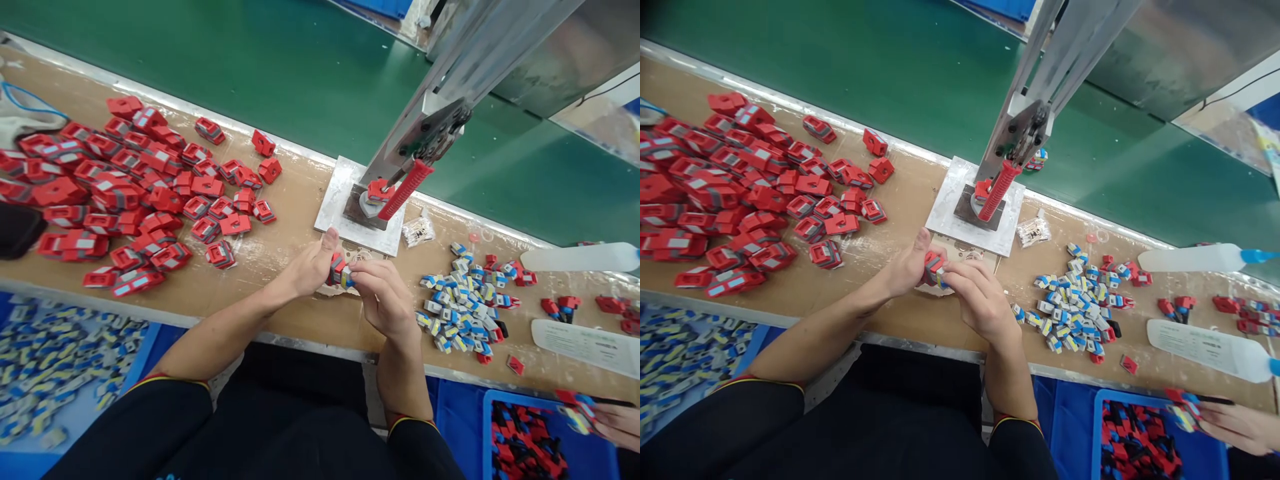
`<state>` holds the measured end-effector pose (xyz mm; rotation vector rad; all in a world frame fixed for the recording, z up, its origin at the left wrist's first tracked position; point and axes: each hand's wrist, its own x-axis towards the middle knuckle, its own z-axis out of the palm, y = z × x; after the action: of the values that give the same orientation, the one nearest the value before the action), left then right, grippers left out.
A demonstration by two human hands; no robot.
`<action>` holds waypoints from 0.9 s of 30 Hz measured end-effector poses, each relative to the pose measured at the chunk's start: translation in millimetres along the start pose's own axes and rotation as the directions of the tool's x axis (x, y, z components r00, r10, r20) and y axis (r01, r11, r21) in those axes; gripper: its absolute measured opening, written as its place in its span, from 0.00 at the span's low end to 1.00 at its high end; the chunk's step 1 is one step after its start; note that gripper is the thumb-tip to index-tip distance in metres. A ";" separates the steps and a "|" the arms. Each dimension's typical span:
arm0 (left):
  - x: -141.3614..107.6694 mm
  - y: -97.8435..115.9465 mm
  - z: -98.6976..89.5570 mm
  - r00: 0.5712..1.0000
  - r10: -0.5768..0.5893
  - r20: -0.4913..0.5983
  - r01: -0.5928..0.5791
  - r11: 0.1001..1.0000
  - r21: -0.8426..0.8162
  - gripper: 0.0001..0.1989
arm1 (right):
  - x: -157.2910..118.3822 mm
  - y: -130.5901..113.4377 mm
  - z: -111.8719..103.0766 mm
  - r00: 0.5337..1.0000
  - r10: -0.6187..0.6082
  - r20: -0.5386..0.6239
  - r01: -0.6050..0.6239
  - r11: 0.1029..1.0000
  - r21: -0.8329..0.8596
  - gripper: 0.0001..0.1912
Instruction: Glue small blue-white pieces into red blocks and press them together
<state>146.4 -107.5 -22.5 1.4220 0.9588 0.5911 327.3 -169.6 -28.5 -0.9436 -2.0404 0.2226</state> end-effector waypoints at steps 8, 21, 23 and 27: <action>1.0 -6.1 -15.4 0.990 0.103 0.096 -0.099 0.994 -0.047 0.44 | 1.1 -0.4 1.5 0.999 0.013 0.042 -0.016 0.998 0.062 0.22; -3.2 -5.9 -6.0 0.987 0.139 0.085 -0.129 0.985 -0.118 0.39 | 2.2 -5.4 3.7 0.998 0.026 -0.062 -0.021 0.997 0.079 0.18; -3.2 -5.8 -9.3 0.984 0.137 0.112 -0.126 0.987 -0.098 0.39 | 3.6 -2.6 1.7 1.000 0.012 -0.025 -0.010 0.995 0.095 0.17; -2.8 -11.7 -13.1 0.970 0.204 0.132 -0.198 0.978 -0.056 0.39 | 7.7 0.5 -0.4 0.997 0.023 0.077 -0.034 0.988 0.152 0.09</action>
<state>131.7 -103.9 -31.8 1.5117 0.6938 0.6503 325.1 -164.0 -23.6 -0.8810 -2.0469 0.4297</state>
